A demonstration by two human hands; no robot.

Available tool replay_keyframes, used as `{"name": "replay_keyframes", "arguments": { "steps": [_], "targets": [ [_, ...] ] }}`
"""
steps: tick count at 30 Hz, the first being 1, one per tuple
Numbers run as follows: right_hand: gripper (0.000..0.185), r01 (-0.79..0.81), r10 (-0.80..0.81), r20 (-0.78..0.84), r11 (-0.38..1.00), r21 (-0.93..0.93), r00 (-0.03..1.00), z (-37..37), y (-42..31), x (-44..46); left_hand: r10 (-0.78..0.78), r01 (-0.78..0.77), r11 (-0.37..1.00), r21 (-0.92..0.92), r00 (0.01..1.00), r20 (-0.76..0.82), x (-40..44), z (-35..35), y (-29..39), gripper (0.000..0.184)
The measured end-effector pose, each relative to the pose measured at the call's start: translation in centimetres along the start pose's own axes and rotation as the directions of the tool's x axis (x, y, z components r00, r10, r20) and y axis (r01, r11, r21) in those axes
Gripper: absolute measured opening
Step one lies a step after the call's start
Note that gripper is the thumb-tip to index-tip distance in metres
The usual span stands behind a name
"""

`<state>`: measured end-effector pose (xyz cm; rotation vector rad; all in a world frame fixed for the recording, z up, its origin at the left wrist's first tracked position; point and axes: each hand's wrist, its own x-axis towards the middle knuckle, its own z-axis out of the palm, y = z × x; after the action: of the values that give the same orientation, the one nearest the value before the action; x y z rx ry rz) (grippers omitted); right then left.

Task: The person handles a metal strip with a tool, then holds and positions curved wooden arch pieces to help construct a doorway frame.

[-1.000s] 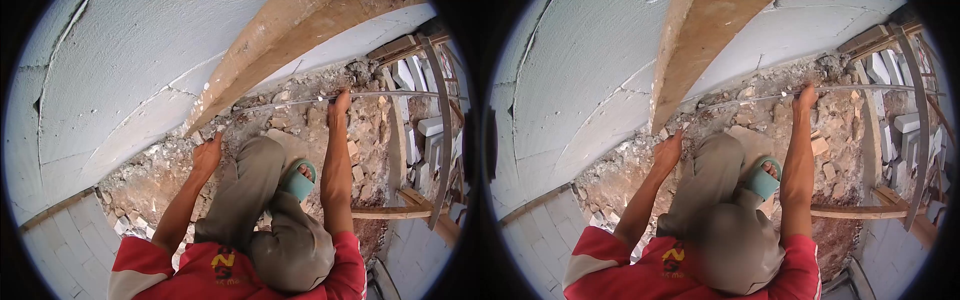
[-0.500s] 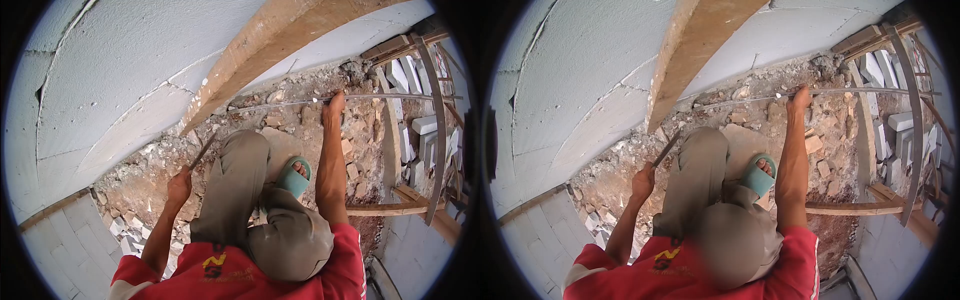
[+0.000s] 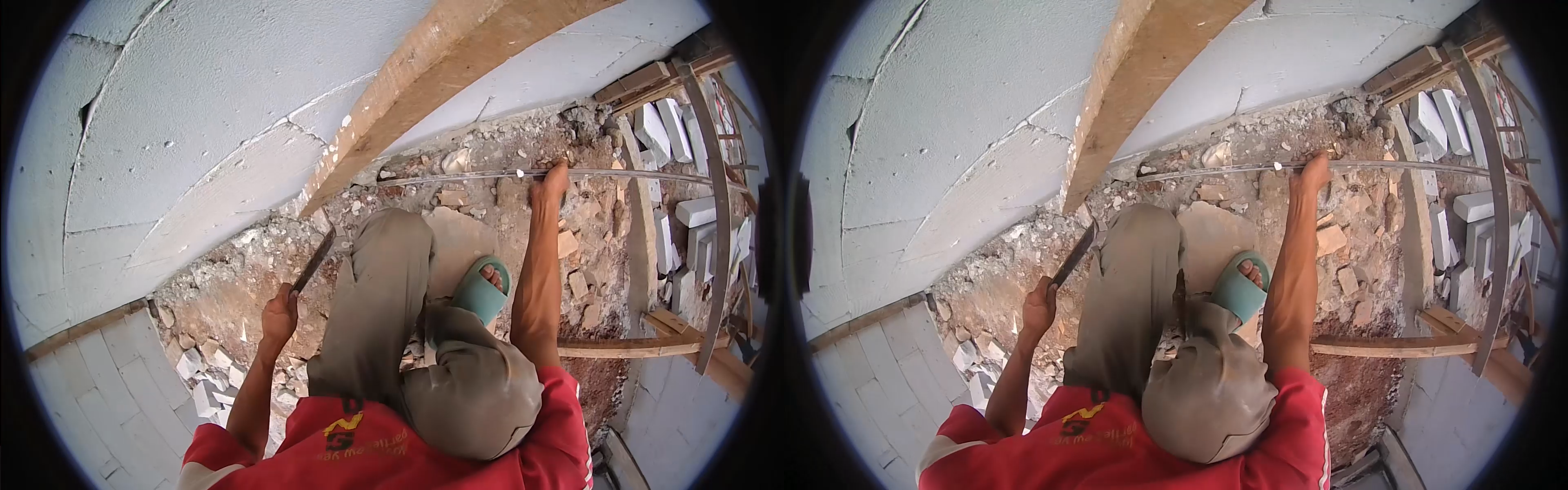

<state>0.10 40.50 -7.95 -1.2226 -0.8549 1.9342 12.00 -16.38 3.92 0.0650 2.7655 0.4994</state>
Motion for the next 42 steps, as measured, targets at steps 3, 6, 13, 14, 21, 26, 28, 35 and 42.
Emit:
{"name": "replay_keyframes", "arguments": {
  "steps": [3, 6, 13, 14, 21, 26, 28, 35, 42],
  "targets": [
    [0.014, -0.025, 0.024, 0.01, 0.992, 0.121, 1.0, -1.4, 0.7, -0.5, -0.062, 0.062, 0.998, 0.009, 0.998, 0.015, -1.4, -0.3, -1.0, 0.012],
    [0.015, -0.066, 0.06, 0.041, 0.983, 0.171, 0.997, -1.9, -0.1, -1.3, -0.112, 0.112, 0.994, -0.02, 0.994, -0.016, -1.4, 0.4, -0.9, 0.012],
    [0.014, -0.032, 0.027, -0.136, 0.999, -0.034, 0.99, 1.5, 1.6, 2.7, -0.094, 0.09, 0.992, -0.093, 0.995, -0.041, -2.3, 1.4, -1.1, 0.011],
    [0.016, -0.042, 0.028, -0.203, 0.997, -0.066, 0.979, 2.2, 1.6, 2.9, -0.097, 0.094, 0.992, -0.09, 0.995, -0.032, -2.2, 0.9, -0.2, 0.01],
    [0.03, 0.017, -0.066, -0.321, 0.988, -0.154, 0.945, 5.0, 2.0, 4.0, -0.051, 0.052, 0.997, -0.057, 0.999, 0.019, -1.4, 0.1, -0.3, 0.01],
    [0.03, -0.015, 0.032, -0.331, 0.998, 0.055, 0.943, 0.7, 2.0, 1.8, -0.005, 0.002, 0.998, -0.069, 0.999, -0.035, -0.8, -0.1, 0.4, 0.011],
    [0.025, 0.013, 0.012, -0.163, 0.989, 0.149, 0.986, -2.1, 1.0, -0.3, -0.064, 0.068, 0.988, -0.141, 0.997, 0.038, -1.1, 0.4, 0.0, 0.011],
    [0.02, 0.033, -0.001, -0.137, 0.972, 0.233, 0.991, -2.8, -0.4, -2.8, 0.029, -0.035, 0.989, -0.142, 0.999, -0.043, -0.5, 1.4, -1.2, 0.011],
    [0.016, -0.009, 0.028, -0.077, 0.971, 0.239, 0.997, -3.9, -0.4, -3.6, -0.133, 0.129, 0.986, -0.11, 0.991, -0.022, -1.8, 0.2, -1.2, 0.014]
  ]
}}
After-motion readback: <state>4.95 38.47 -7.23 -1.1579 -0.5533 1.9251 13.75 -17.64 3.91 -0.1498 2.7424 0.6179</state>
